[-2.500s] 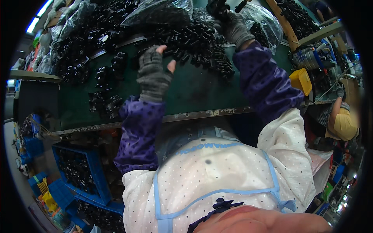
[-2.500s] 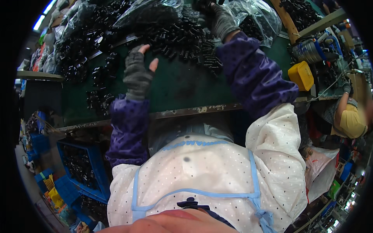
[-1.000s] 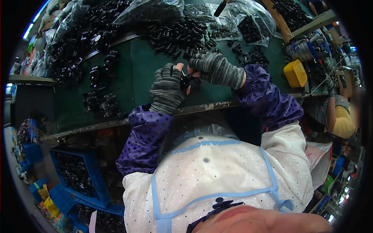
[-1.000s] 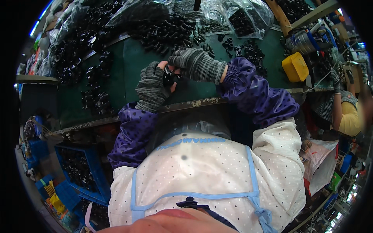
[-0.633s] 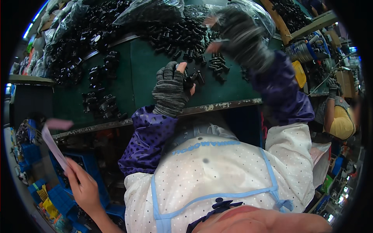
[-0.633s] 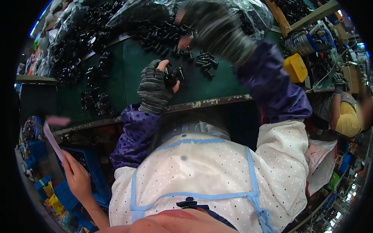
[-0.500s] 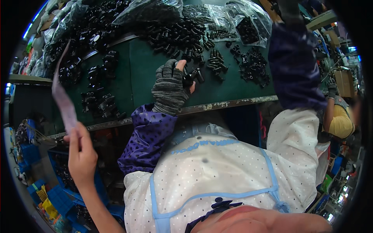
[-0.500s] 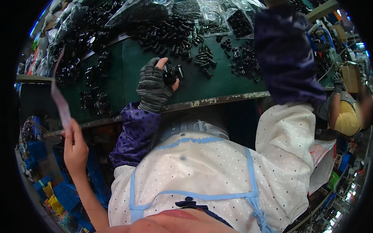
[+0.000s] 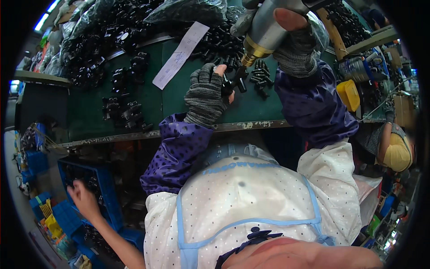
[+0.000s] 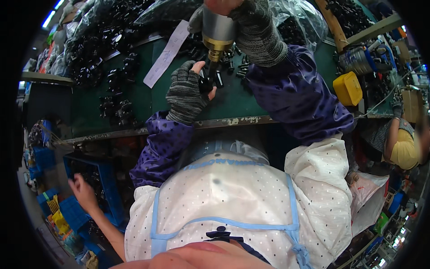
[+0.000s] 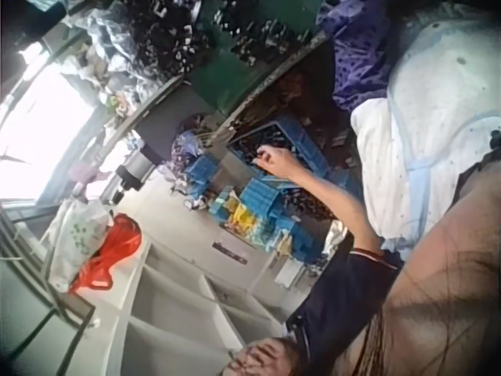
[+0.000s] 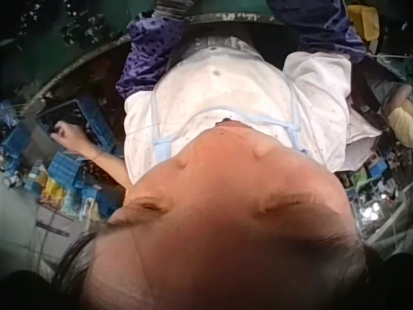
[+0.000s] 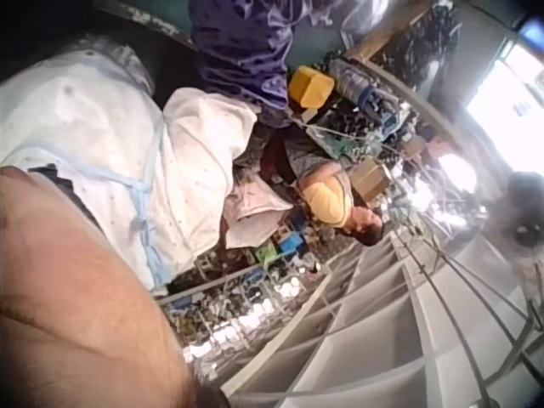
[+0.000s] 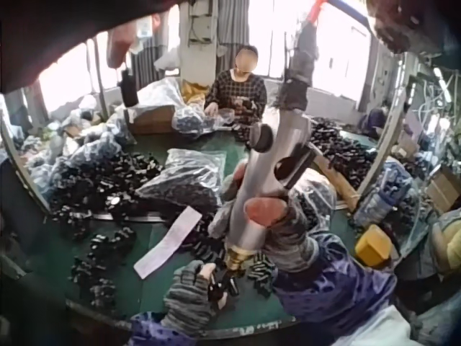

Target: Assembling small black plastic components using a pneumatic screwdriver.

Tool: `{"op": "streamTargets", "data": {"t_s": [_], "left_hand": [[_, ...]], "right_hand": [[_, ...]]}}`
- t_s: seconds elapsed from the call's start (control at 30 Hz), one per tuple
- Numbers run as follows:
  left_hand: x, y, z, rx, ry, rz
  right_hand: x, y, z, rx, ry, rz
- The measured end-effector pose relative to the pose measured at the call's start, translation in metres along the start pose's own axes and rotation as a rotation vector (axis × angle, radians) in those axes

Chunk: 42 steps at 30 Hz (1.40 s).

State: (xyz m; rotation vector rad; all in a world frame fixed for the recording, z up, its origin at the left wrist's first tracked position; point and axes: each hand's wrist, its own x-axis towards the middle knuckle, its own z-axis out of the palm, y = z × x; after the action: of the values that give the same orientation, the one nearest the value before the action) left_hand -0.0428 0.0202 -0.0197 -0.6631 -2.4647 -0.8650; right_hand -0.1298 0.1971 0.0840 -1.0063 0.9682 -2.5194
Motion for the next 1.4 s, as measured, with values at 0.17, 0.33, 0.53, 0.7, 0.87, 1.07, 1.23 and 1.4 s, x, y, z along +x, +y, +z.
{"op": "streamTargets", "data": {"t_s": [0.17, 0.33, 0.53, 0.7, 0.87, 1.07, 1.23, 1.4], "left_hand": [[-0.003, 0.006, -0.007, -0.001, 0.014, -0.008], [0.001, 0.01, 0.003, -0.049, -0.022, 0.003], [-0.004, 0.014, 0.0, 0.026, -0.091, -0.025], [-0.017, 0.008, -0.01, 0.176, -0.333, -0.088], [0.019, -0.017, -0.042, -0.132, -0.357, -0.185], [0.077, -0.108, -0.018, 0.339, -0.311, -0.469], [0.076, -0.146, -0.005, 0.177, -0.448, -0.628], [0.091, -0.108, -0.018, -0.831, -0.084, -0.715]], "right_hand": [[-0.01, 0.005, 0.035, -0.018, 0.223, -0.024], [-0.018, -0.001, 0.036, -0.138, 0.239, -0.049], [0.002, -0.02, 0.049, -0.362, 0.151, -0.282], [0.005, -0.045, 0.049, -0.283, 0.014, -0.347], [-0.018, -0.056, 0.044, -0.514, 0.303, -0.197], [-0.078, -0.068, 0.008, -0.806, 0.47, 0.017], [-0.101, -0.062, -0.009, -0.907, 0.565, 0.099], [-0.099, -0.024, 0.005, -0.926, 0.479, 0.289]]}}
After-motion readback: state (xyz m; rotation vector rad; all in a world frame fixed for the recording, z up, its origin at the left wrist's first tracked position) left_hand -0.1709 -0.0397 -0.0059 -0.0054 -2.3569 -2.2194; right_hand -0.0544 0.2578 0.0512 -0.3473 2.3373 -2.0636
